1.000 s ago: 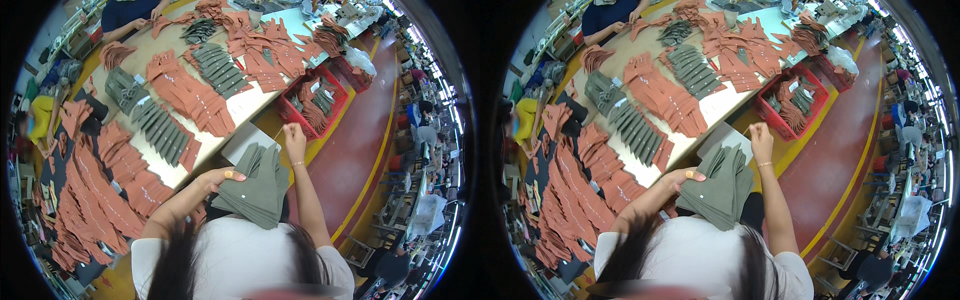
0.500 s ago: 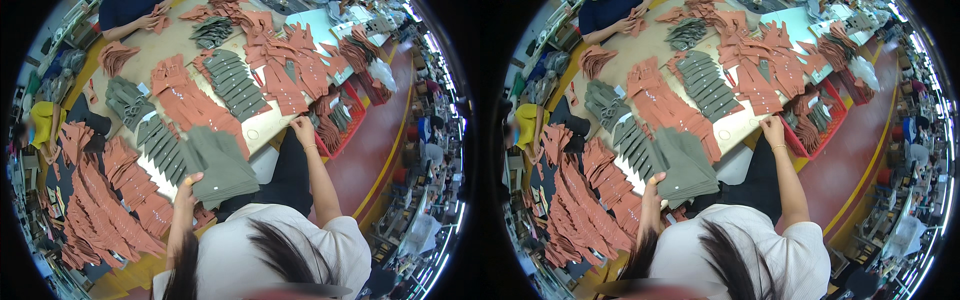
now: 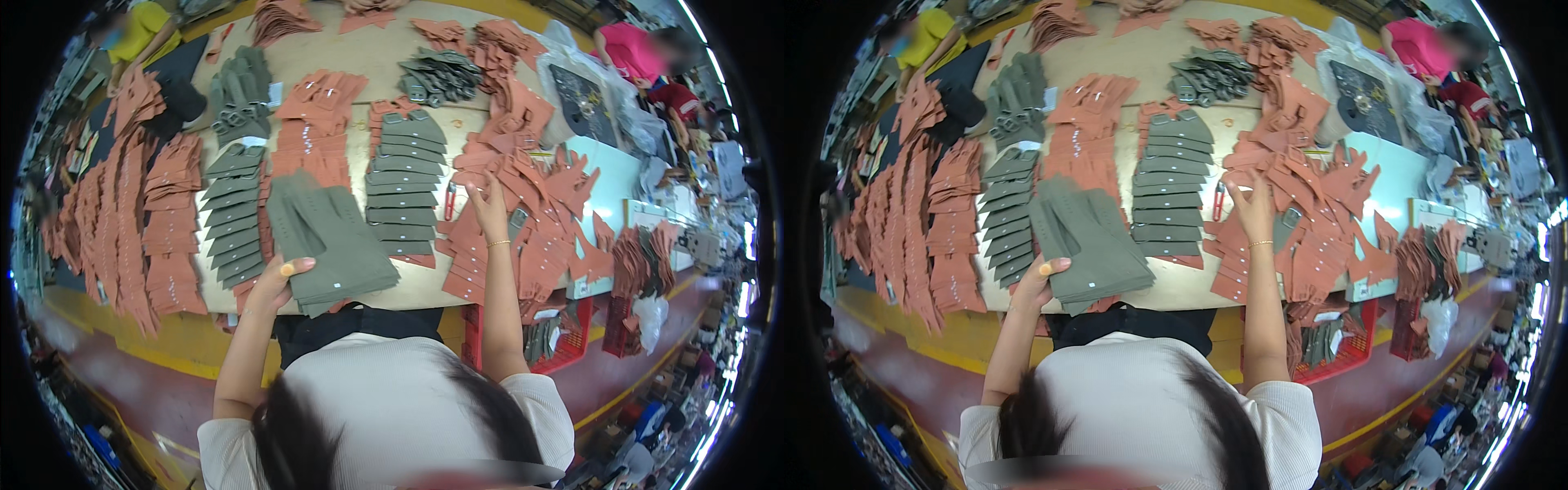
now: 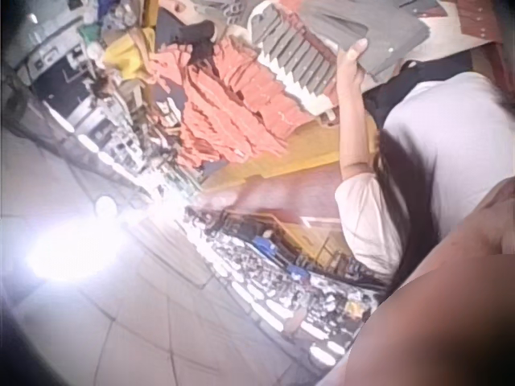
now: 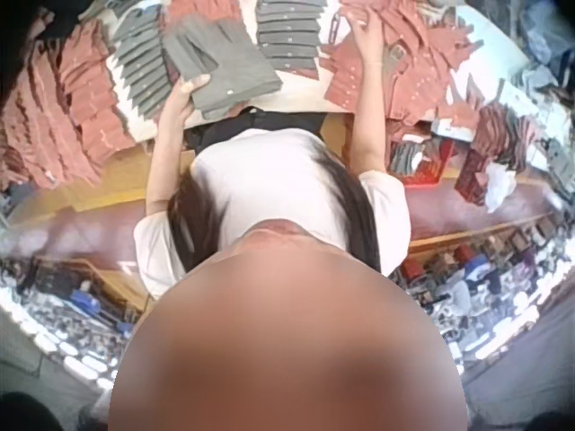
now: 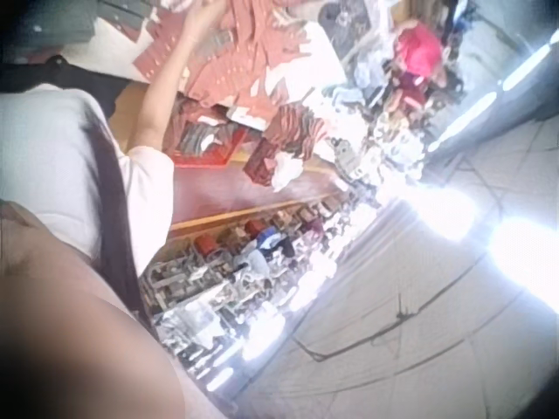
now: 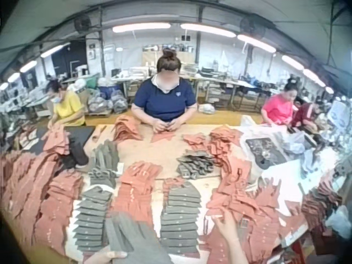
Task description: The person sorts and stacks pre-cut fabric pieces with metal buckles on a table. They pick up individual pieces, align them, and place them into neat piles, occasionally moving between different color groups.
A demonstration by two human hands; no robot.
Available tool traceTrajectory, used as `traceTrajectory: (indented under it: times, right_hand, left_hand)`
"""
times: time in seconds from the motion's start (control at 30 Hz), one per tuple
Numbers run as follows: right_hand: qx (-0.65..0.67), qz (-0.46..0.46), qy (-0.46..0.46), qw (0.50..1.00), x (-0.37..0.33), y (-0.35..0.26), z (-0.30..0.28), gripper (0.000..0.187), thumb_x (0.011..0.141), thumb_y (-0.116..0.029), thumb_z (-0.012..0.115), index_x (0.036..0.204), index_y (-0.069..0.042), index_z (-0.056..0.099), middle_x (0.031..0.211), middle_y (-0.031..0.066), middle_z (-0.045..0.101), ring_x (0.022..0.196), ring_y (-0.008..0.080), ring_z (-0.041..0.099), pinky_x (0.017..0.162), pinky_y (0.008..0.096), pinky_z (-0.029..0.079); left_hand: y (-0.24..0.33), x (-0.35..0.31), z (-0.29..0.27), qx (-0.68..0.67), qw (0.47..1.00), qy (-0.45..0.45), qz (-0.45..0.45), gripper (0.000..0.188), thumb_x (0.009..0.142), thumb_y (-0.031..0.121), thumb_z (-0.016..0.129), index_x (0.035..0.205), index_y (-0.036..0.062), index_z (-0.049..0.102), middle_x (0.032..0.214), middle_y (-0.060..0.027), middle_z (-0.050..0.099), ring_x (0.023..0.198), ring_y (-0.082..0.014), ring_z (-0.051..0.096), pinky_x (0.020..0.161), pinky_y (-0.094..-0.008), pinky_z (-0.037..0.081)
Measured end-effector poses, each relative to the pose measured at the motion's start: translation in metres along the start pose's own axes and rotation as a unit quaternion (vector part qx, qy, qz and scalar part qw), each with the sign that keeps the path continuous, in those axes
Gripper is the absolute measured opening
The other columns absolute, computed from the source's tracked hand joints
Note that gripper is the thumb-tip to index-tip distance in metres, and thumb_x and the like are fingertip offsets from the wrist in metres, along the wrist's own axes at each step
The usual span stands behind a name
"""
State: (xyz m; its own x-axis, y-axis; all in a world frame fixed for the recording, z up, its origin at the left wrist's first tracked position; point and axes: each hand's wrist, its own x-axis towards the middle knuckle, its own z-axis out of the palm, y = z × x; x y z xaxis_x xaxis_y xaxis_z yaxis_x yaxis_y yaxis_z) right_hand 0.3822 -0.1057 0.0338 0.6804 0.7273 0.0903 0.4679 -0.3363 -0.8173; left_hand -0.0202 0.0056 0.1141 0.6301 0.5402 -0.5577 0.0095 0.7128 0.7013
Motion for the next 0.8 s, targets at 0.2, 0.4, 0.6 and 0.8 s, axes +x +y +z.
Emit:
traceTrajectory:
  times: [0.2, 0.4, 0.6, 0.8]
  right_hand:
    - [0.382, 0.132, -0.463, 0.789, -0.068, -0.069, 0.082, 0.076, 0.100, -0.060, 0.022, 0.146, -0.001, 0.035, 0.143, 0.0150, 0.046, 0.127, 0.0287, 0.051, 0.108, 0.0406, 0.040]
    - [0.536, 0.184, -0.413, 0.714, -0.120, -0.083, 0.107, 0.070, 0.102, -0.041, 0.046, 0.155, -0.008, 0.014, 0.148, 0.0122, 0.039, 0.129, 0.0188, 0.048, 0.106, 0.0325, 0.042]
    - [0.514, 0.256, -0.447, 0.686, -0.151, -0.095, 0.099, 0.059, 0.097, -0.023, 0.059, 0.146, -0.001, 0.033, 0.132, 0.0106, 0.054, 0.113, 0.0142, 0.059, 0.094, 0.0282, 0.051]
    - [0.393, 0.170, -0.444, 0.787, -0.158, -0.136, 0.094, 0.041, 0.095, -0.025, 0.062, 0.125, 0.002, 0.055, 0.111, 0.0085, 0.067, 0.093, 0.0157, 0.067, 0.082, 0.0299, 0.054]
  left_hand:
    - [-0.004, 0.006, -0.015, 0.072, 0.995, -0.068, -0.009, 0.082, 0.070, 0.023, 0.079, 0.137, -0.0053, 0.041, 0.128, -0.0166, 0.053, 0.120, -0.0257, 0.053, 0.102, -0.0356, 0.042]
    - [-0.048, 0.033, -0.045, 0.044, 0.994, -0.072, 0.065, 0.086, 0.066, 0.023, 0.080, 0.137, -0.0046, 0.041, 0.129, -0.0160, 0.053, 0.119, -0.0269, 0.054, 0.101, -0.0360, 0.044]
    - [-0.074, 0.020, -0.065, 0.006, 0.992, -0.081, 0.093, 0.086, 0.066, 0.025, 0.079, 0.137, -0.0042, 0.040, 0.127, -0.0152, 0.054, 0.117, -0.0285, 0.055, 0.102, -0.0363, 0.045]
    - [-0.088, 0.003, -0.076, -0.055, 0.990, -0.052, 0.122, 0.078, 0.069, 0.020, 0.077, 0.135, -0.0046, 0.043, 0.124, -0.0158, 0.057, 0.114, -0.0292, 0.059, 0.101, -0.0393, 0.048]
